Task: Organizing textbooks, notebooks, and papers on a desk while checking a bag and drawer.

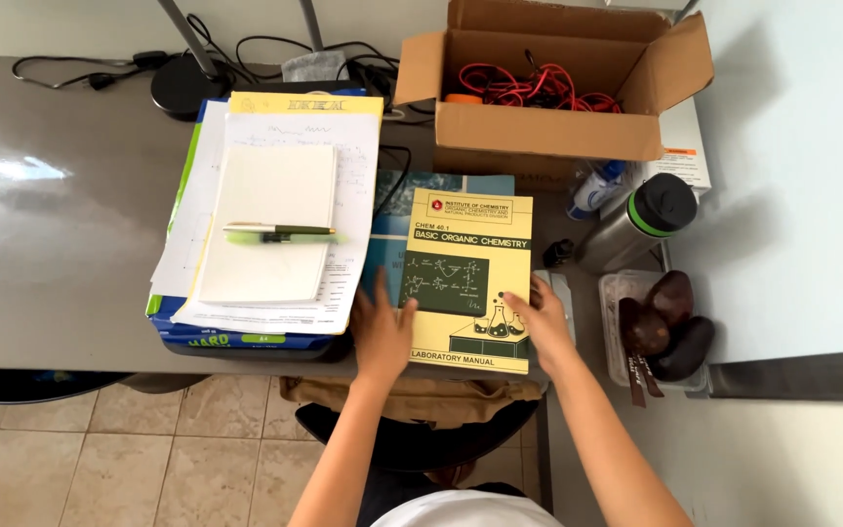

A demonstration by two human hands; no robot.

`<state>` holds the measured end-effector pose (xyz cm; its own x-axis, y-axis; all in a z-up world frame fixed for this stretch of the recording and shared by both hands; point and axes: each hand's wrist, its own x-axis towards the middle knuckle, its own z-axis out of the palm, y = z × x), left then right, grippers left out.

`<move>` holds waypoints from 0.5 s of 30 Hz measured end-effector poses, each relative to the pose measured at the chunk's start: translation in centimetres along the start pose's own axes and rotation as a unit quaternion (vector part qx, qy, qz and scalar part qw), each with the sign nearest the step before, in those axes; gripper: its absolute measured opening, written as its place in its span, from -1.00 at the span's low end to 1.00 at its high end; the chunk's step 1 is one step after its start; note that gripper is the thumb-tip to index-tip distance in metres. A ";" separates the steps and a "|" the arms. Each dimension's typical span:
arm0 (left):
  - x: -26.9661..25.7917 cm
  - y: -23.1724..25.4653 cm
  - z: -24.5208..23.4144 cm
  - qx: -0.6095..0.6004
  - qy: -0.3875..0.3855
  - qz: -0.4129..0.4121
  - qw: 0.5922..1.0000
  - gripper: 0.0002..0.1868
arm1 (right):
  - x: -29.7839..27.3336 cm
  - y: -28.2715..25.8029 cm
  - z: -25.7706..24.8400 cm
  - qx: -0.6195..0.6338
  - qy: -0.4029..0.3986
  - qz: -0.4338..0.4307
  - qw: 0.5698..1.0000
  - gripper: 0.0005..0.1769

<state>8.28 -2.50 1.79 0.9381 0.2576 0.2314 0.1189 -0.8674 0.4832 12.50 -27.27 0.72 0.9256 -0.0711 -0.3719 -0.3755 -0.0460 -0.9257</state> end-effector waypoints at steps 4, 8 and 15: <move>0.8 0.4 -1.2 -0.192 -0.160 -0.167 0.954 -0.18 | 0.9 0.6 0.4 0.012 0.008 0.023 1.000 -0.35; 0.2 -0.9 1.1 -0.154 -0.123 -0.120 0.973 -0.14 | 0.4 -0.4 1.6 -0.075 0.000 -0.005 0.997 -0.42; -2.0 0.3 -1.3 -0.115 -0.149 -0.084 0.978 -0.18 | -1.4 -0.4 1.4 -0.251 0.029 -0.094 0.963 -0.24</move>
<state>6.01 -2.75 2.63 0.9689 0.2226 -0.1082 0.2357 -0.6959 0.6784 11.37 -25.71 1.53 0.9807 -0.0697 -0.1827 -0.1912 -0.5376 -0.8213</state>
